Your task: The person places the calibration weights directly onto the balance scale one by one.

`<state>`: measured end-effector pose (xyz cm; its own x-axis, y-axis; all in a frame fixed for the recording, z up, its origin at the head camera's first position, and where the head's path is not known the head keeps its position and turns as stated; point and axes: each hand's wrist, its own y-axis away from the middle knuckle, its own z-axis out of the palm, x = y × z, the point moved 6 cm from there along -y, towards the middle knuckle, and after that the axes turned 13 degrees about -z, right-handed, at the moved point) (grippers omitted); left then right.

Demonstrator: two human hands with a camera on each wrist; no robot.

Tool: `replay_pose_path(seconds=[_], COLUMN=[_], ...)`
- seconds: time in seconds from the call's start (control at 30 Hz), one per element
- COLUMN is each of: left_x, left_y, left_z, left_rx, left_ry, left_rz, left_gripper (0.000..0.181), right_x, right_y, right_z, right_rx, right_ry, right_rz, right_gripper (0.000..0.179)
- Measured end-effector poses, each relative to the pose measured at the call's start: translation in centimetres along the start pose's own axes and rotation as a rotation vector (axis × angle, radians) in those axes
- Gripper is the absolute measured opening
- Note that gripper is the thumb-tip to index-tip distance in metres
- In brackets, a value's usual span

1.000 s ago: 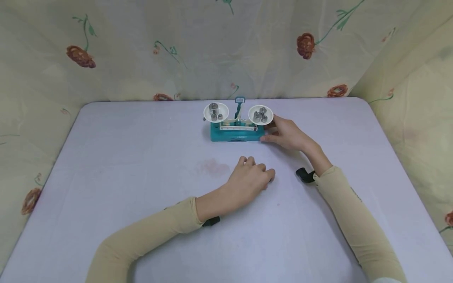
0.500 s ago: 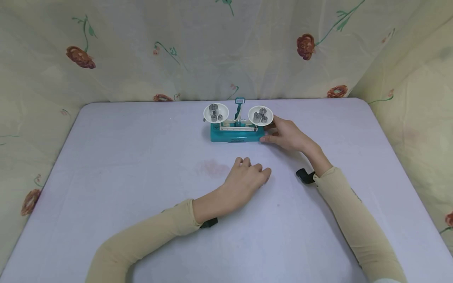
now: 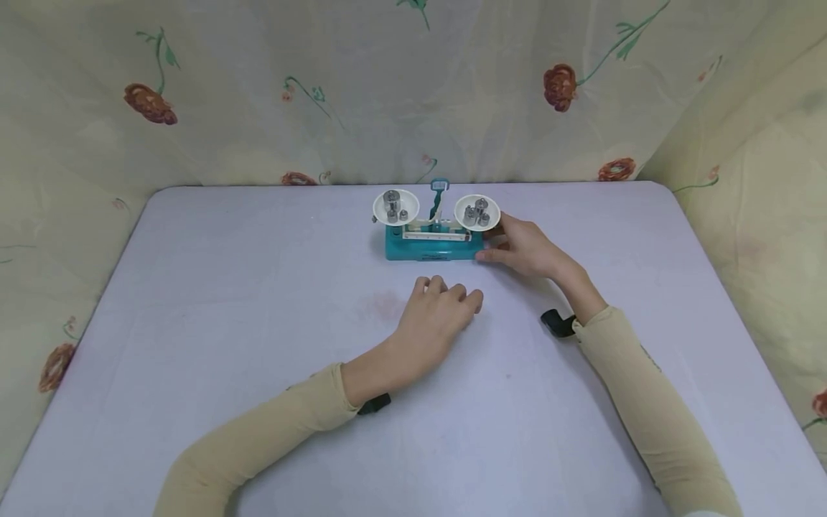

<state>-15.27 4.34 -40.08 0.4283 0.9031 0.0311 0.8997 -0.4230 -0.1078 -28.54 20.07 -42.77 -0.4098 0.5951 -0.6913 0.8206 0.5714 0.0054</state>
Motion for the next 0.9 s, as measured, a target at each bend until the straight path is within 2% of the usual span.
replay_pose_path(seconds=[0.3,0.63,0.7,0.9], left_x=[-1.8,-4.5,-5.1,-6.6], left_y=[-0.8,-1.2,-1.4,-2.0], left_z=[-1.2,-2.9,-3.3,-4.5], left_rx=[0.057,0.200,0.206,0.158], left_ry=[0.022,0.070,0.081,0.105], left_rz=[-0.069,-0.110,-0.125,-0.184], left_gripper=[0.013,0.013,0.011,0.014], right_x=[0.0,0.0,0.1,0.1], right_y=[0.0,-0.1,-0.1,0.0], right_z=[-0.1,-0.1,-0.1,0.0], right_rx=[0.004,0.005,0.004,0.001], right_ry=[-0.005,0.004,0.003,-0.005], right_rz=[-0.001,-0.011,-0.013,-0.018], right_gripper=[0.080,0.081,0.081,0.083])
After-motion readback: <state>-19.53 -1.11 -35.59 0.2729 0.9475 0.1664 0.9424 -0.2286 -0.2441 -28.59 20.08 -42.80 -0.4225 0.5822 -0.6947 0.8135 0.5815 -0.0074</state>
